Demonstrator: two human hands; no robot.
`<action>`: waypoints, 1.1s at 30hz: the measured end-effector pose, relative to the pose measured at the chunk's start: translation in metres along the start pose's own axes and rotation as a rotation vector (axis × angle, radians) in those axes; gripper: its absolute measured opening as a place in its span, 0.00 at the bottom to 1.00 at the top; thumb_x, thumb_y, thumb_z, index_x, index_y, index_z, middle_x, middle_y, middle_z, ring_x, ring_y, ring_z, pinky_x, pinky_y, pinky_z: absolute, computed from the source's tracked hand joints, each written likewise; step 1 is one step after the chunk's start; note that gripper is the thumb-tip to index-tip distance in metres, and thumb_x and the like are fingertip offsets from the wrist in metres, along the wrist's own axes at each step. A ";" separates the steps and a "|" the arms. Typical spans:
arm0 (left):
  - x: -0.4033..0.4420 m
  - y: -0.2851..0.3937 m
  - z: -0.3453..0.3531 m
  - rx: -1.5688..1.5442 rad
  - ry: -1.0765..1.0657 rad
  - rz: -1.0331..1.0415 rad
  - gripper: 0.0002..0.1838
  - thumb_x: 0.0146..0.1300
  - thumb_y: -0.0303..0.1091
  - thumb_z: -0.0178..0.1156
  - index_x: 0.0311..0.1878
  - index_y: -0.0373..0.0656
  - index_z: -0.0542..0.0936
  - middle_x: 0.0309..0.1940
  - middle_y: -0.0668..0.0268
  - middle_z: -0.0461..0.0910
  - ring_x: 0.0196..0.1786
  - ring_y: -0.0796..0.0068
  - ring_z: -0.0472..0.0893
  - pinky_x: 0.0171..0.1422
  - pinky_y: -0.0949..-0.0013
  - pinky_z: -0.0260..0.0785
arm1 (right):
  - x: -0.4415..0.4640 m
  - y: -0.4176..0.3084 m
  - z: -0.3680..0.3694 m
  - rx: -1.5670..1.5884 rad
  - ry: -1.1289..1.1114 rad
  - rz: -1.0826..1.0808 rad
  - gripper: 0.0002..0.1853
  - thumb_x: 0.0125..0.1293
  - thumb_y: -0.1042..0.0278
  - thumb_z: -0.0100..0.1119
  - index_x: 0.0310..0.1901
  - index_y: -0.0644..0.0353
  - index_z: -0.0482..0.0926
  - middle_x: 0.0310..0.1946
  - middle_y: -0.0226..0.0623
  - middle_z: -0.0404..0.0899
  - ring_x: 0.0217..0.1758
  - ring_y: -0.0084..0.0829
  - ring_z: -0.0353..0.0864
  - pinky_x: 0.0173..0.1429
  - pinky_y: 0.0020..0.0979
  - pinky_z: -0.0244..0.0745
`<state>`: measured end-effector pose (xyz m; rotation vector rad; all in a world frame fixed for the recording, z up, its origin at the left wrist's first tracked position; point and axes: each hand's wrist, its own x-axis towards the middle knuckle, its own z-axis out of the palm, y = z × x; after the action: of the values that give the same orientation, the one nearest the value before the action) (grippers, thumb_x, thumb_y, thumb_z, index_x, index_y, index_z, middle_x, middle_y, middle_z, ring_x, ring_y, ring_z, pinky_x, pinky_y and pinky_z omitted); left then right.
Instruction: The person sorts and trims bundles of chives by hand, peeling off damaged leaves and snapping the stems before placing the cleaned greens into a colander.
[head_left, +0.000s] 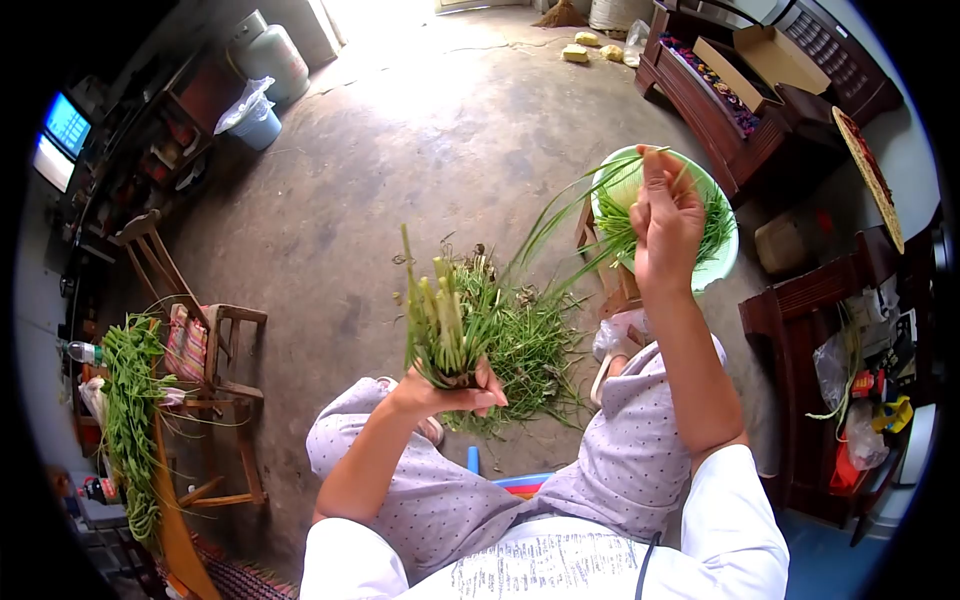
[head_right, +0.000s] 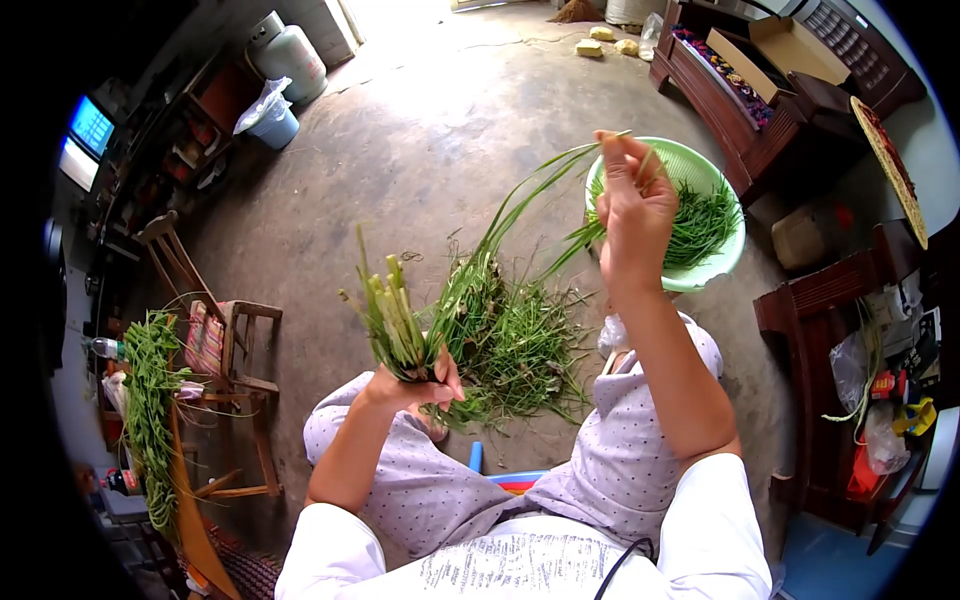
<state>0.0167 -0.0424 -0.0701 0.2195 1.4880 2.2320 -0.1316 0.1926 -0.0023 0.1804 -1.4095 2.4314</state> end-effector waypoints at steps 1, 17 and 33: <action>-0.002 0.000 -0.004 -0.016 -0.047 0.042 0.14 0.47 0.19 0.66 0.30 0.40 0.69 0.25 0.56 0.77 0.32 0.67 0.81 0.26 0.71 0.73 | 0.000 0.002 -0.002 0.000 0.000 -0.001 0.07 0.62 0.65 0.61 0.37 0.58 0.81 0.23 0.20 0.73 0.15 0.07 0.53 0.15 0.15 0.44; 0.029 0.008 0.007 0.381 0.492 0.599 0.09 0.55 0.28 0.65 0.33 0.42 0.73 0.38 0.60 0.81 0.37 0.77 0.78 0.36 0.79 0.68 | -0.075 0.027 0.030 -0.378 -0.646 0.427 0.08 0.63 0.68 0.60 0.34 0.64 0.81 0.21 0.19 0.72 0.24 0.09 0.62 0.26 0.17 0.56; 0.022 0.013 0.011 0.255 0.536 0.273 0.13 0.53 0.23 0.66 0.29 0.44 0.68 0.24 0.68 0.78 0.29 0.82 0.77 0.33 0.80 0.68 | -0.057 0.001 0.032 -0.748 -0.724 0.077 0.12 0.58 0.68 0.63 0.43 0.61 0.80 0.25 0.28 0.71 0.20 0.15 0.62 0.23 0.21 0.57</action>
<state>-0.0020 -0.0278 -0.0565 -0.1209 2.1400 2.4286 -0.0799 0.1521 -0.0025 0.8809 -2.5483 1.7608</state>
